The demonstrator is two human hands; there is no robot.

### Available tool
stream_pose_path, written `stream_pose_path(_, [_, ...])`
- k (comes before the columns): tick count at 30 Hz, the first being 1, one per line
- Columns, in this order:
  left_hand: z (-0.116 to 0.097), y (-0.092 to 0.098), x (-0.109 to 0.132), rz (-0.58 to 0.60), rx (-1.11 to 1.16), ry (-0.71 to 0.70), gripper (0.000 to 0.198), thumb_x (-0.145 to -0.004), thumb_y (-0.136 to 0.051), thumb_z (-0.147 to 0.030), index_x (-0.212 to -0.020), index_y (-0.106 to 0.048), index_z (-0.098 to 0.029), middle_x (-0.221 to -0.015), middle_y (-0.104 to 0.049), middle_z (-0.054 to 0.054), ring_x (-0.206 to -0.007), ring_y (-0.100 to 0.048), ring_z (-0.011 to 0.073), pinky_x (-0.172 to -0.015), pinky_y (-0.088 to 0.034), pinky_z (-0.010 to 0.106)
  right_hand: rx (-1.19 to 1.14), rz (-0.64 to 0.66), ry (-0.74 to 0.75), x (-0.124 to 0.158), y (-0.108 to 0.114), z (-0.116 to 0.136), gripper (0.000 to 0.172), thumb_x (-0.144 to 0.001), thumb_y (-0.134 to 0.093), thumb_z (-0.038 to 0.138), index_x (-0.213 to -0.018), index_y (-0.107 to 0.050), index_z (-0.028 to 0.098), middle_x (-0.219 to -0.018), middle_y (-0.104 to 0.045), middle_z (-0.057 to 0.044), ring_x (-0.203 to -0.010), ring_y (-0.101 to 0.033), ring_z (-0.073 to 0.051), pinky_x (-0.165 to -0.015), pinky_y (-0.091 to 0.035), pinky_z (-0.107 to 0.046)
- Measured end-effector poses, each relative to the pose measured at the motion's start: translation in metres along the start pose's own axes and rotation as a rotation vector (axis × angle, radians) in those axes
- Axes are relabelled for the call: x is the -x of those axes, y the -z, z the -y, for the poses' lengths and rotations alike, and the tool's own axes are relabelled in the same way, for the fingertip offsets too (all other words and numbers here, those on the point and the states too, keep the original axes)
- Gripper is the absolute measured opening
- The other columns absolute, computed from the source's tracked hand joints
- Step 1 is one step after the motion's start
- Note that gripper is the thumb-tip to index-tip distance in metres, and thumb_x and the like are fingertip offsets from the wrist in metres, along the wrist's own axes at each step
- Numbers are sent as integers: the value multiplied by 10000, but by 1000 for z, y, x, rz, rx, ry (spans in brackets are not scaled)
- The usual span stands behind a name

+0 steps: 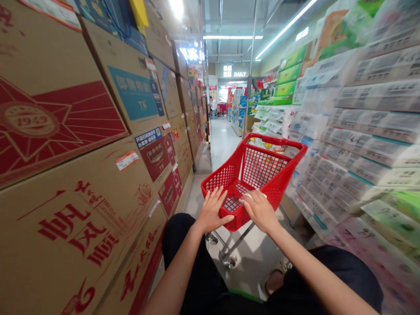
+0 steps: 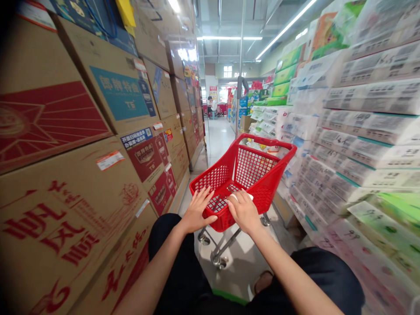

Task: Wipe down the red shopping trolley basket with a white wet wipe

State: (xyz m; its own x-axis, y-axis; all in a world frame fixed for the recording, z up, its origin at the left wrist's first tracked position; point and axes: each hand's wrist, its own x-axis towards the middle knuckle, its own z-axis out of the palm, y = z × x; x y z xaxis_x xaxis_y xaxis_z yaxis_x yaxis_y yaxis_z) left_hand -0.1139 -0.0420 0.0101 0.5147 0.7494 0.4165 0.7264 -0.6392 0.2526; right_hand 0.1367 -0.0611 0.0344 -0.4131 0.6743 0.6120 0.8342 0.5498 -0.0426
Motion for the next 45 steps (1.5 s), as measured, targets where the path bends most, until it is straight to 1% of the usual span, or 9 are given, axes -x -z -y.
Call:
stream_pose_path(3, [-4,-6,-5,-26,-40,53,1172,-801,-698,-628,-1635,-17,-166,-1695,-97,176,-1570,-68,366,-1256,-112,608,-28,6,57,3,-8,26,445,-1008,-400,237,-1430,-537,194,-1498,-519,-117,-1411,-434,-275,-1212,-320,-544])
stream_pose_path(6, [-15,-18,-12,-71,-28,63,1110,-838,-645,-359,-1616,111,-121,-1680,-140,214,-1561,-140,361,-1252,-146,607,-62,32,112,5,-14,48,615,-992,-414,258,-1589,-311,149,-1651,-310,-126,-1529,-256,-281,-1233,-299,-544])
stream_pose_path(9, [-26,-24,-17,-143,23,74,1098,-833,-586,-236,-1593,199,-126,-1682,-152,201,-1545,-238,319,-1263,-168,569,-50,78,162,5,-12,46,670,-1001,-411,287,-1625,-205,155,-1674,-254,-114,-1548,-209,-261,-1248,-281,-523])
stream_pose_path(12, [-28,-20,-19,-155,62,83,1184,-813,-678,-365,-1599,182,-151,-1683,-174,177,-1532,-271,329,-1264,-178,560,26,108,176,1,-7,16,634,-1021,-404,308,-1623,-232,214,-1677,-250,-79,-1547,-219,-244,-1262,-239,-515])
stream_pose_path(17, [-24,-15,-26,-114,86,102,1237,-788,-744,-443,-1608,145,-181,-1671,-223,171,-1532,-267,338,-1260,-172,569,146,-13,-84,-3,-10,-36,552,-1044,-389,350,-1582,-359,229,-1639,-345,-95,-1529,-270,-282,-1248,-226,-564])
stream_pose_path(26, [-19,-25,-28,-151,101,41,1132,-815,-644,-264,-1609,160,-206,-1704,-109,124,-1555,-209,298,-1272,-123,552,50,59,76,-1,-24,30,620,-1001,-478,387,-1588,-346,238,-1711,-91,-106,-1554,-154,-339,-1232,-242,-586])
stream_pose_path(34, [-18,-18,-30,-85,108,25,1207,-809,-723,-438,-1613,148,-208,-1691,-163,142,-1552,-211,323,-1260,-148,581,158,-38,-92,-1,-16,-33,571,-1022,-449,402,-1573,-378,268,-1678,-250,-93,-1522,-280,-305,-1242,-221,-581])
stream_pose_path(41, [-20,-24,-28,-97,76,1,1145,-851,-665,-508,-1619,132,-216,-1698,-145,117,-1556,-202,317,-1266,-129,563,12,19,58,-1,-23,6,679,-1014,-448,450,-1604,-278,160,-1684,-211,-138,-1562,-136,-303,-1243,-251,-574])
stream_pose_path(45, [-21,-21,-28,-70,80,5,1180,-826,-700,-489,-1619,129,-217,-1696,-152,119,-1557,-197,316,-1265,-123,570,-13,65,95,-4,-18,-10,585,-1038,-406,407,-1583,-343,202,-1669,-274,-107,-1554,-190,-262,-1238,-293,-528])
